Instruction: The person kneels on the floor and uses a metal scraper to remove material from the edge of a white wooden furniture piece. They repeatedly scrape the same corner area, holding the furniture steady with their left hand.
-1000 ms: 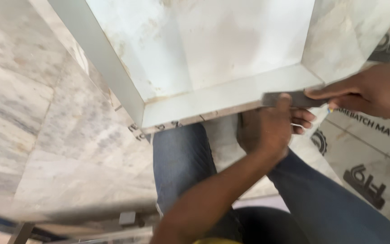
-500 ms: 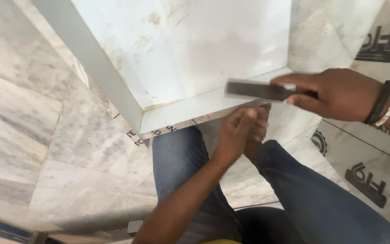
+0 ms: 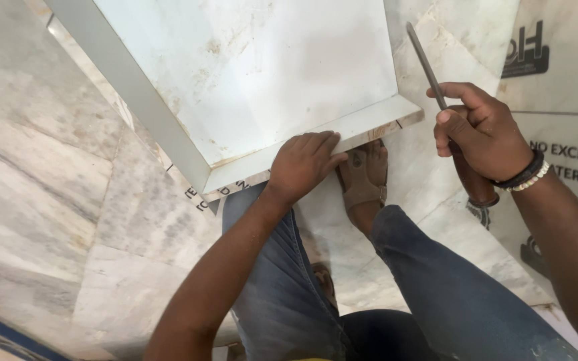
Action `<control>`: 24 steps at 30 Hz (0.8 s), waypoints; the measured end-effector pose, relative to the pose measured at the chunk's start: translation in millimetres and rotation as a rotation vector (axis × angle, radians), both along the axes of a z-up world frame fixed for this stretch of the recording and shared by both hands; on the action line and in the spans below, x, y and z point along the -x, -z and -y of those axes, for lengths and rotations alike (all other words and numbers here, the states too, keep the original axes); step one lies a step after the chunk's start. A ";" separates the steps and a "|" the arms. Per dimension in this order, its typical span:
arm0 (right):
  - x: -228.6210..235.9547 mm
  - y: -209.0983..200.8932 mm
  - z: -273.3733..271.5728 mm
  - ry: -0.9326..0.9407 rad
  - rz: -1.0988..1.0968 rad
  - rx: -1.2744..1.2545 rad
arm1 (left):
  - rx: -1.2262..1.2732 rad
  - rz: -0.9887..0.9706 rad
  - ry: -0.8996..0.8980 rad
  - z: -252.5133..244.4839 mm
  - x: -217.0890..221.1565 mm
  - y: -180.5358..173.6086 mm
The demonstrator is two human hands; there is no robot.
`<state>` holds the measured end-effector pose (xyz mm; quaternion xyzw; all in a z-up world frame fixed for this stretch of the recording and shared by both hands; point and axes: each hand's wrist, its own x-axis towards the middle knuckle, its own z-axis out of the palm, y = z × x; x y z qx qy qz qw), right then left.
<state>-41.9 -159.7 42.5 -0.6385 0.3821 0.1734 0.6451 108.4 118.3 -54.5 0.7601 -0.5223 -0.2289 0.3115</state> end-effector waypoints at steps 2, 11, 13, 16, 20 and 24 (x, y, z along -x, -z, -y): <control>10.9 3.7 -2.4 0.070 0.023 -0.030 | 0.020 0.040 -0.018 -1.1 3.1 0.3; 36.2 10.8 -12.0 0.217 0.042 0.007 | 0.065 0.124 0.011 1.4 1.3 -4.0; 40.5 13.7 -12.5 0.249 0.033 -0.007 | 0.063 0.133 0.021 1.0 1.3 -3.6; 46.2 20.7 -11.6 0.270 0.037 0.010 | 0.032 0.119 0.017 1.6 1.8 -3.9; 49.2 21.8 -6.5 0.253 0.042 0.020 | -0.058 0.135 0.033 3.3 1.9 -5.3; 43.6 13.9 -6.4 0.187 0.002 -0.015 | -0.129 0.105 0.002 10.2 6.3 -1.6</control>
